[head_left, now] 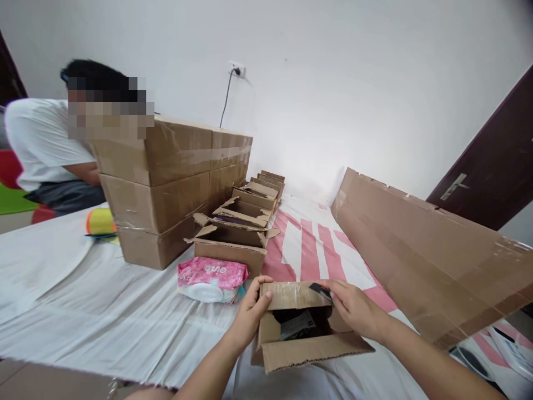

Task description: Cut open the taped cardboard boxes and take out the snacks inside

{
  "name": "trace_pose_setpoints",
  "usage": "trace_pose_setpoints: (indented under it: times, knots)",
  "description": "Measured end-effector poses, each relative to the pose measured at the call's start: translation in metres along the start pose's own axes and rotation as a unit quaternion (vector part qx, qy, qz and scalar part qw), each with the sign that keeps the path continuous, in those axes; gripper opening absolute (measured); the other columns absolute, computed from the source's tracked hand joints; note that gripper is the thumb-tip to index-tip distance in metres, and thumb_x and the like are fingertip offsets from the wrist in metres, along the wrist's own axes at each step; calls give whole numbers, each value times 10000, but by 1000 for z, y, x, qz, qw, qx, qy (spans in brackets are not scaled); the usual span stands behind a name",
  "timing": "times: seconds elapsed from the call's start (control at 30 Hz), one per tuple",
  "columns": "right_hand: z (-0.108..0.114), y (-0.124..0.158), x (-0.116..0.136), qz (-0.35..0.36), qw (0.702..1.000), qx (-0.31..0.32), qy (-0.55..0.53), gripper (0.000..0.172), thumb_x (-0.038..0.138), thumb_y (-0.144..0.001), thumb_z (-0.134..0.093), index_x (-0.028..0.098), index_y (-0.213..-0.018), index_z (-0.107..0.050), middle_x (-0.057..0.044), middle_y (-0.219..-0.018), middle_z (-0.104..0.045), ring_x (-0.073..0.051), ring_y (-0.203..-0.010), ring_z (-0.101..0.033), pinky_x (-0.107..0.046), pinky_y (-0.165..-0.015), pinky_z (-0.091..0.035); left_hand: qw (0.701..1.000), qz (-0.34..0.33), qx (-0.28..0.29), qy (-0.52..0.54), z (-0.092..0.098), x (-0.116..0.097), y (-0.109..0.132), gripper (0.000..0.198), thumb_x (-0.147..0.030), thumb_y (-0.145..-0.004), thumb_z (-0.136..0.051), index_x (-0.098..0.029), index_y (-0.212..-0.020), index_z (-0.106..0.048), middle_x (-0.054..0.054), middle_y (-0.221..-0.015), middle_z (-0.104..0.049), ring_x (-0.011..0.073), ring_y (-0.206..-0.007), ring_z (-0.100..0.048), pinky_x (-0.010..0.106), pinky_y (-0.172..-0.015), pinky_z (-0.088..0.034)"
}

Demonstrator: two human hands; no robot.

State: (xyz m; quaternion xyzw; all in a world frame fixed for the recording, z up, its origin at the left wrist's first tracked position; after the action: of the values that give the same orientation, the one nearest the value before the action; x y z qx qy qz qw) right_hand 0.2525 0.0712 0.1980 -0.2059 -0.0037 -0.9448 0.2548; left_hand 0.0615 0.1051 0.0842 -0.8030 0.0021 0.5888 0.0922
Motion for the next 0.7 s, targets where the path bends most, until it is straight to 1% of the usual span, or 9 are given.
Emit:
trace_pose_setpoints:
  times: [0.07,0.13,0.23,0.43,0.6,0.7]
  knots:
    - [-6,-8,5,2,998,13,59,435,127,-900,-360,248,-1282,-532,-84,-1099,-617,-208,-938,-626,-345,-827,-499,1000,-9,0,-8,0,-1,2,377,-496,-791,-575,-232,-1051,-506,1,-888,-555,178,-769,-497,273,-694,-405]
    - [-13,-13,5,-8,994,29,109,449,123,-902,-360,269,-1293,-524,-77,-1043,-599,-198,-850,-632,-325,-757,-500,1000,-14,-3,-13,1,-3,3,374,-493,-791,-574,-229,-1049,-512,4,-887,-553,181,-771,-498,275,-692,-407]
    - [-20,-16,3,-16,990,40,136,452,123,-913,-355,295,-1294,-526,-60,-977,-586,-186,-799,-627,-303,-715,-488,1000,-15,-8,-19,2,-6,4,375,-497,-785,-572,-227,-1041,-520,6,-886,-551,185,-769,-499,278,-689,-408]
    - [-25,-18,3,3,996,29,83,409,127,-920,-388,263,-1265,-561,-65,-1029,-605,-176,-917,-618,-291,-819,-485,999,-19,-4,-26,2,-6,1,374,-499,-788,-562,-228,-1041,-510,1,-879,-538,188,-771,-493,280,-694,-400]
    - [-25,-20,2,6,1000,26,16,381,147,-923,-392,242,-1229,-597,-83,-1072,-625,-199,-994,-613,-351,-897,-487,999,-20,3,-38,1,-4,3,364,-500,-806,-540,-238,-1056,-503,2,-892,-550,189,-762,-499,282,-697,-395]
    - [-25,-22,3,2,999,32,-23,362,169,-919,-398,232,-1190,-629,-85,-1059,-641,-209,-1000,-615,-388,-920,-486,999,-23,10,-47,0,-4,4,354,-492,-809,-533,-238,-1053,-501,4,-884,-547,189,-755,-494,283,-694,-387]
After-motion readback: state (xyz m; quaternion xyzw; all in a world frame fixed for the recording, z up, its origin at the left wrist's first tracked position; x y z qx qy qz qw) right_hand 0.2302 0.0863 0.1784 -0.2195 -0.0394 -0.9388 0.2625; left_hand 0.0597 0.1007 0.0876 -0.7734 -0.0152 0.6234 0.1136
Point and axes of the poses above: each hand's wrist, its own y-axis away from the middle knuckle, its own z-axis out of the back of the hand, x = y × z, the point moved 9 cm from there along -y, towards the middle knuckle
